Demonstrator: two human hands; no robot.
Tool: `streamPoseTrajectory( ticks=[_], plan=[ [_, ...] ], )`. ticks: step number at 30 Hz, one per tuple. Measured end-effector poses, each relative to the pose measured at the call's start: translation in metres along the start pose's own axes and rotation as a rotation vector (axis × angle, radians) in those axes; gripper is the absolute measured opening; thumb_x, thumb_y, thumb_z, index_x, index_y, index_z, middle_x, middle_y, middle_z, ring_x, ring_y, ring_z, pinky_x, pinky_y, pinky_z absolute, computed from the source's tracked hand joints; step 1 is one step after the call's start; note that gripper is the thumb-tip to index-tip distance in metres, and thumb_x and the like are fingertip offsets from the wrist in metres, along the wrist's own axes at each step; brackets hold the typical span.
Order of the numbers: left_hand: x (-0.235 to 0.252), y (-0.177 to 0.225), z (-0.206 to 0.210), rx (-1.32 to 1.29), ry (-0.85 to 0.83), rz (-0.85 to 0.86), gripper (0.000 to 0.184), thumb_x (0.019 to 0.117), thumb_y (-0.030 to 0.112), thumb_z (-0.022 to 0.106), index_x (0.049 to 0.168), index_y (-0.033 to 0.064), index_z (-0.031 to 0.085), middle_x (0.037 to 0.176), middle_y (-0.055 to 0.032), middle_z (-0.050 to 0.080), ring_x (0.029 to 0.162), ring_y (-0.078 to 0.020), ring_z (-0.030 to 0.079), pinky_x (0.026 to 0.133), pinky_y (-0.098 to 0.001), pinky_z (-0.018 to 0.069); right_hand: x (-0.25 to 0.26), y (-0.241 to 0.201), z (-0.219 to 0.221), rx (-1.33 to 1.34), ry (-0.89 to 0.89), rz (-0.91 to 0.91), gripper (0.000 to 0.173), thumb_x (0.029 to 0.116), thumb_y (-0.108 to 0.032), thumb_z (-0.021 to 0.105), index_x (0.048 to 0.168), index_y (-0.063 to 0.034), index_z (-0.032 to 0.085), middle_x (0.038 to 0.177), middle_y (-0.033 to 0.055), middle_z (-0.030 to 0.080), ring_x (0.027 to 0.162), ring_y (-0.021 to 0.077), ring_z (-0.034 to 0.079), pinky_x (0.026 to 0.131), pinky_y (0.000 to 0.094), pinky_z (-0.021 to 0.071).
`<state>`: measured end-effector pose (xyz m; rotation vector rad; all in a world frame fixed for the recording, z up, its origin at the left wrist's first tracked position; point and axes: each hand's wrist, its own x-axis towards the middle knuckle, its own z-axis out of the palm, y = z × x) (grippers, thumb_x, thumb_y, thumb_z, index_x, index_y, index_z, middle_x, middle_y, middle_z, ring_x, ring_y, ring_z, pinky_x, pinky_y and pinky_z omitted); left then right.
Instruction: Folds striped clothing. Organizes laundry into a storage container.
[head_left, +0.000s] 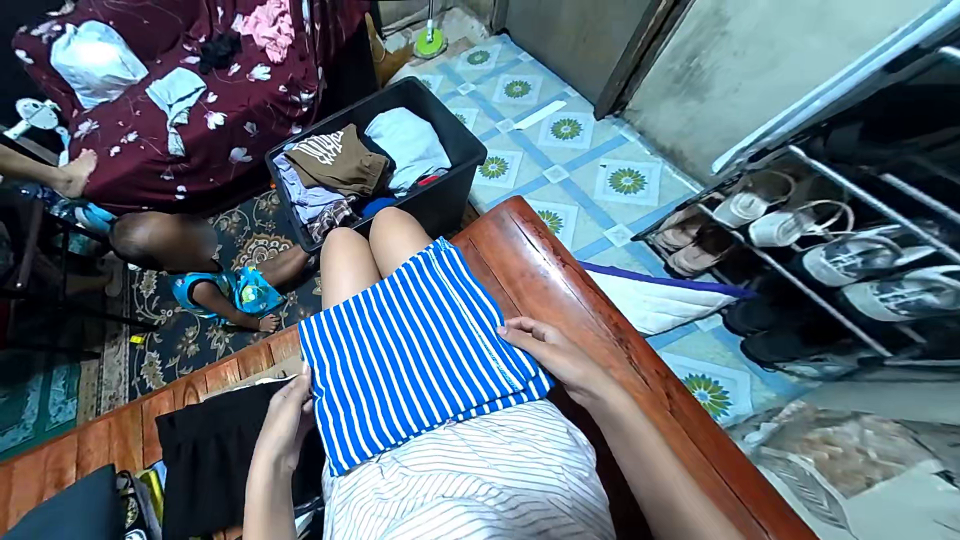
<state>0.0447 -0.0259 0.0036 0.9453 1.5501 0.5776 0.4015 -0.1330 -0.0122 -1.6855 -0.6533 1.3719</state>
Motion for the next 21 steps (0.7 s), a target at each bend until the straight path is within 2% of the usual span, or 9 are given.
streamPoseTrajectory(
  ticks=[2,4,6,10,12,14,16,19,21],
  plan=[
    [-0.004,0.002,0.006,-0.134,-0.099,-0.004,0.036,0.1098,0.031,0.045,0.115,0.0006,0.065,0.089,-0.0123,0.074,0.078,-0.0182,0.074,0.071,-0.0339,0.0630,0.001,0.000,-0.001,-0.034,-0.037,-0.031,0.023,0.1062,-0.025,0.056,0.109,-0.0039,0.064,0.085,0.0077,0.067,0.072,0.0119,0.065,0.068,0.0283,0.0553],
    [-0.005,0.008,0.017,-0.155,-0.048,0.038,0.028,0.1071,0.023,0.053,0.116,-0.0005,0.065,0.089,-0.0138,0.075,0.077,-0.0189,0.075,0.070,-0.0341,0.0634,-0.003,0.002,-0.005,-0.055,-0.089,-0.068,0.020,0.1062,-0.023,0.056,0.103,-0.0051,0.064,0.082,0.0062,0.066,0.070,0.0107,0.065,0.065,0.0260,0.0554],
    [-0.004,0.013,0.022,-0.129,0.022,0.116,0.026,0.1054,0.021,0.057,0.120,0.0015,0.064,0.090,-0.0124,0.074,0.076,-0.0179,0.074,0.069,-0.0333,0.0630,-0.009,0.002,-0.008,-0.030,-0.109,-0.080,0.015,0.1048,-0.021,0.058,0.104,-0.0070,0.065,0.082,0.0048,0.068,0.068,0.0096,0.065,0.061,0.0236,0.0548],
    [0.000,0.024,0.019,-0.008,0.097,0.216,0.028,0.1040,0.025,0.060,0.125,0.0072,0.064,0.091,-0.0090,0.074,0.073,-0.0160,0.073,0.066,-0.0323,0.0620,-0.018,-0.001,-0.007,0.013,-0.159,-0.082,0.011,0.0999,-0.016,0.065,0.103,-0.0062,0.064,0.080,0.0049,0.069,0.067,0.0099,0.066,0.061,0.0234,0.0550],
    [0.004,0.034,0.005,0.085,0.112,0.273,0.028,0.1040,0.025,0.060,0.126,0.0082,0.062,0.089,-0.0070,0.073,0.070,-0.0138,0.071,0.064,-0.0317,0.0610,-0.020,-0.004,-0.003,-0.121,-0.265,-0.102,0.014,0.0973,-0.017,0.068,0.102,-0.0054,0.064,0.078,0.0028,0.066,0.067,0.0086,0.063,0.062,0.0241,0.0536],
    [0.014,0.046,-0.015,0.195,0.115,0.336,0.026,0.1025,0.026,0.063,0.122,0.0089,0.063,0.086,-0.0059,0.072,0.067,-0.0127,0.069,0.062,-0.0324,0.0599,-0.021,-0.013,-0.003,-0.382,-0.384,-0.143,0.017,0.0979,-0.023,0.068,0.104,-0.0069,0.067,0.079,-0.0001,0.063,0.068,0.0073,0.058,0.065,0.0255,0.0502],
    [0.030,0.064,-0.034,0.291,0.070,0.374,0.026,0.1019,0.024,0.064,0.123,0.0071,0.063,0.090,-0.0077,0.072,0.071,-0.0139,0.069,0.067,-0.0355,0.0604,-0.019,-0.033,-0.005,-0.599,-0.426,-0.221,0.018,0.0990,-0.025,0.068,0.106,-0.0088,0.070,0.083,0.0017,0.065,0.074,0.0117,0.061,0.069,0.0323,0.0517],
    [0.063,0.091,-0.054,0.423,-0.052,0.450,0.027,0.1027,0.023,0.063,0.125,0.0065,0.062,0.094,-0.0101,0.072,0.075,-0.0155,0.070,0.071,-0.0376,0.0609,0.004,-0.080,0.002,-0.717,-0.356,-0.414,0.023,0.0980,-0.018,0.069,0.115,-0.0034,0.069,0.100,0.0115,0.070,0.090,0.0233,0.068,0.082,0.0454,0.0579],
    [0.088,0.112,-0.058,0.475,-0.124,0.485,0.030,0.1025,0.020,0.063,0.129,0.0052,0.061,0.098,-0.0131,0.071,0.081,-0.0180,0.071,0.077,-0.0403,0.0611,0.038,-0.115,0.015,-0.778,-0.260,-0.607,0.031,0.0956,-0.022,0.072,0.119,-0.0025,0.067,0.113,0.0154,0.067,0.104,0.0288,0.066,0.092,0.0511,0.0543]
  ],
)
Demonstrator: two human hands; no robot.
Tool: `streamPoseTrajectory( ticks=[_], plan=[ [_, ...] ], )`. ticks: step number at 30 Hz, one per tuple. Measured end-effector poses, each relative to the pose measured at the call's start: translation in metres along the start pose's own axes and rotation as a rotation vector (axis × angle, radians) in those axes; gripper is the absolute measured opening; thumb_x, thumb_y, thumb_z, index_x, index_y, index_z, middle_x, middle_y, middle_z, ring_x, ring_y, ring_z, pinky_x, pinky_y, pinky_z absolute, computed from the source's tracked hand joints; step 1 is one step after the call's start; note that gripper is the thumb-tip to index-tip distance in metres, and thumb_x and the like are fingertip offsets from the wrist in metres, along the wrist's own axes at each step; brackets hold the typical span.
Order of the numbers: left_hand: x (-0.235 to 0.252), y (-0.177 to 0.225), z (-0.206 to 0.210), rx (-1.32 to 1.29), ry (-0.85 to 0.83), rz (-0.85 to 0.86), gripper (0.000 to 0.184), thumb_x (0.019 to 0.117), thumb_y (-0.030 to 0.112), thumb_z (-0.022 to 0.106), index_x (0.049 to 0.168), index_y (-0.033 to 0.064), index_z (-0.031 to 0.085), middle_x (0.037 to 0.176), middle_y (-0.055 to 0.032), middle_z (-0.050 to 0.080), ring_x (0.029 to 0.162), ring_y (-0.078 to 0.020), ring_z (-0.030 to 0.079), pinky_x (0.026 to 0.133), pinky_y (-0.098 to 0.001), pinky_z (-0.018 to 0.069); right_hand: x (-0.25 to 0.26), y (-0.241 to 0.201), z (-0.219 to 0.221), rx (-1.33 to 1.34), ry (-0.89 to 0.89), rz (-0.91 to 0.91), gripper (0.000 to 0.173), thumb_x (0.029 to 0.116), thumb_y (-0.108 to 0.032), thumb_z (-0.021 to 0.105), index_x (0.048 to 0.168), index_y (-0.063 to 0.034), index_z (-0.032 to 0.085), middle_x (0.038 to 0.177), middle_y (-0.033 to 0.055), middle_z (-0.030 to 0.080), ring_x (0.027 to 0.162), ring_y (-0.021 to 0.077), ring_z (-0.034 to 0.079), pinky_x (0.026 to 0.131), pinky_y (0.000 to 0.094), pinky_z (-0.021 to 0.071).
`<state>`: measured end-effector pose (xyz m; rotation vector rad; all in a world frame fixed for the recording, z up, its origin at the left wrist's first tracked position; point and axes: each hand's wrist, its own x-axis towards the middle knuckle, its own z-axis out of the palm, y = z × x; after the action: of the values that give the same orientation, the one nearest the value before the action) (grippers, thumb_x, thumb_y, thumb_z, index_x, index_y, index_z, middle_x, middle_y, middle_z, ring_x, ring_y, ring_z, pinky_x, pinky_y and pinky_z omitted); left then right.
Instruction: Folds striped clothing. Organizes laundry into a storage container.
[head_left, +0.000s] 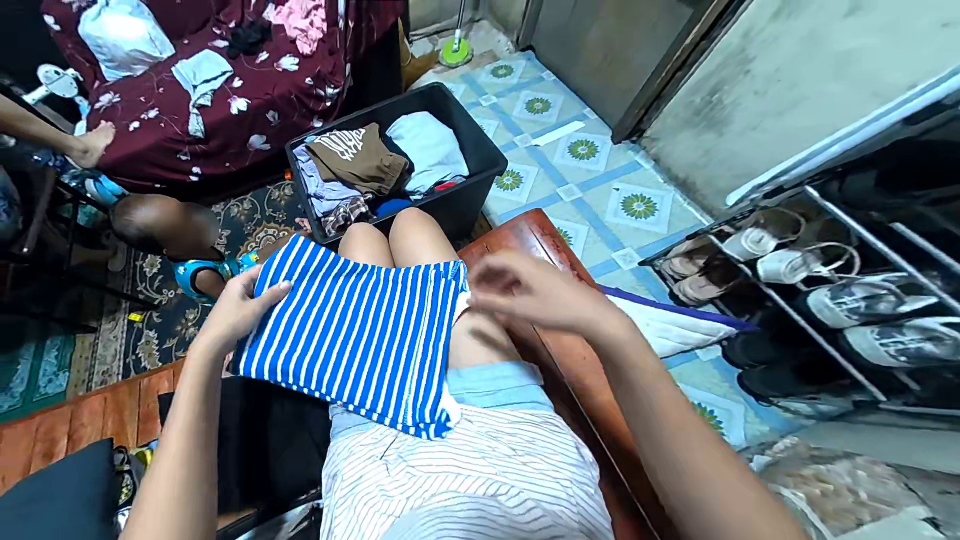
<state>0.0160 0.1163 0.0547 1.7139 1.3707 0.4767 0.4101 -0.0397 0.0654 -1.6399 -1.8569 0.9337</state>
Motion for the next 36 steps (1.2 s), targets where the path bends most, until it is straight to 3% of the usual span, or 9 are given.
streamPoseTrajectory(
  ticks=[4,6,14,21,26,29,31,33,36],
  plan=[
    [0.029,0.008,-0.010,-0.059,-0.131,0.002,0.034,0.1015,0.016,0.063,0.133,0.0068,0.059,0.098,-0.0096,0.072,0.079,-0.0125,0.071,0.074,-0.0330,0.0613,0.097,-0.002,0.004,0.022,-0.030,-0.090,0.058,0.0940,-0.029,0.075,0.140,-0.0002,0.055,0.138,0.0222,0.057,0.124,0.0354,0.057,0.104,0.0518,0.0466],
    [0.031,0.007,-0.014,-0.136,-0.212,-0.018,0.041,0.0998,0.010,0.064,0.139,0.0084,0.054,0.103,-0.0087,0.072,0.082,-0.0124,0.072,0.076,-0.0315,0.0620,0.113,-0.005,0.020,-0.073,-0.201,-0.037,0.068,0.0903,-0.035,0.079,0.143,-0.0012,0.052,0.131,0.0218,0.062,0.119,0.0348,0.062,0.104,0.0533,0.0487],
    [0.048,0.036,-0.013,-0.019,-0.405,0.188,0.070,0.0955,0.001,0.065,0.158,0.0166,0.037,0.136,-0.0110,0.063,0.108,-0.0157,0.069,0.093,-0.0341,0.0585,0.033,-0.014,0.048,0.015,-0.287,0.181,0.052,0.0944,-0.030,0.074,0.135,-0.0040,0.056,0.115,0.0193,0.067,0.108,0.0323,0.066,0.095,0.0578,0.0514],
    [0.140,0.152,0.040,0.357,-0.577,0.508,0.056,0.0907,0.007,0.075,0.143,0.0089,0.056,0.115,-0.0160,0.071,0.100,-0.0203,0.070,0.093,-0.0396,0.0564,-0.014,-0.007,0.011,0.023,-0.066,0.357,0.054,0.0916,-0.037,0.077,0.133,-0.0088,0.057,0.106,0.0133,0.071,0.094,0.0266,0.072,0.084,0.0536,0.0583],
    [0.172,0.184,0.082,0.468,-0.617,0.664,0.054,0.0888,0.008,0.078,0.139,0.0076,0.059,0.119,-0.0187,0.069,0.107,-0.0270,0.068,0.098,-0.0460,0.0531,0.023,0.032,-0.033,-0.082,0.195,0.219,0.089,0.0807,-0.039,0.087,0.148,-0.0012,0.044,0.145,0.0285,0.047,0.125,0.0453,0.055,0.100,0.0635,0.0480],
    [0.174,0.185,0.087,0.481,-0.616,0.729,0.054,0.0895,0.007,0.077,0.141,0.0076,0.059,0.119,-0.0181,0.070,0.108,-0.0268,0.068,0.100,-0.0462,0.0522,0.086,0.039,-0.062,-0.001,0.262,-0.017,0.117,0.0726,-0.037,0.091,0.163,-0.0095,0.022,0.164,0.0199,0.030,0.145,0.0410,0.036,0.111,0.0590,0.0391],
    [0.167,0.184,0.081,0.459,-0.603,0.735,0.058,0.0895,0.007,0.077,0.143,0.0071,0.056,0.113,-0.0183,0.071,0.101,-0.0253,0.069,0.096,-0.0439,0.0544,0.129,0.042,-0.070,0.071,0.133,-0.185,0.105,0.0756,-0.028,0.088,0.160,-0.0073,0.030,0.156,0.0184,0.045,0.141,0.0329,0.045,0.113,0.0512,0.0416],
    [0.159,0.179,0.071,0.422,-0.589,0.710,0.068,0.0876,0.009,0.079,0.149,0.0079,0.049,0.112,-0.0189,0.070,0.098,-0.0249,0.069,0.092,-0.0428,0.0555,0.155,0.035,-0.071,0.109,0.006,-0.273,0.058,0.0809,-0.007,0.083,0.133,0.0027,0.060,0.124,0.0179,0.067,0.111,0.0223,0.066,0.099,0.0404,0.0532],
    [0.148,0.161,0.048,0.397,-0.587,0.574,0.074,0.0815,0.010,0.084,0.147,0.0071,0.049,0.119,-0.0189,0.069,0.104,-0.0268,0.069,0.093,-0.0454,0.0565,0.164,0.025,-0.074,0.031,-0.047,-0.294,0.026,0.0841,0.001,0.078,0.108,0.0046,0.069,0.098,0.0145,0.071,0.086,0.0175,0.069,0.085,0.0357,0.0569]
  ],
)
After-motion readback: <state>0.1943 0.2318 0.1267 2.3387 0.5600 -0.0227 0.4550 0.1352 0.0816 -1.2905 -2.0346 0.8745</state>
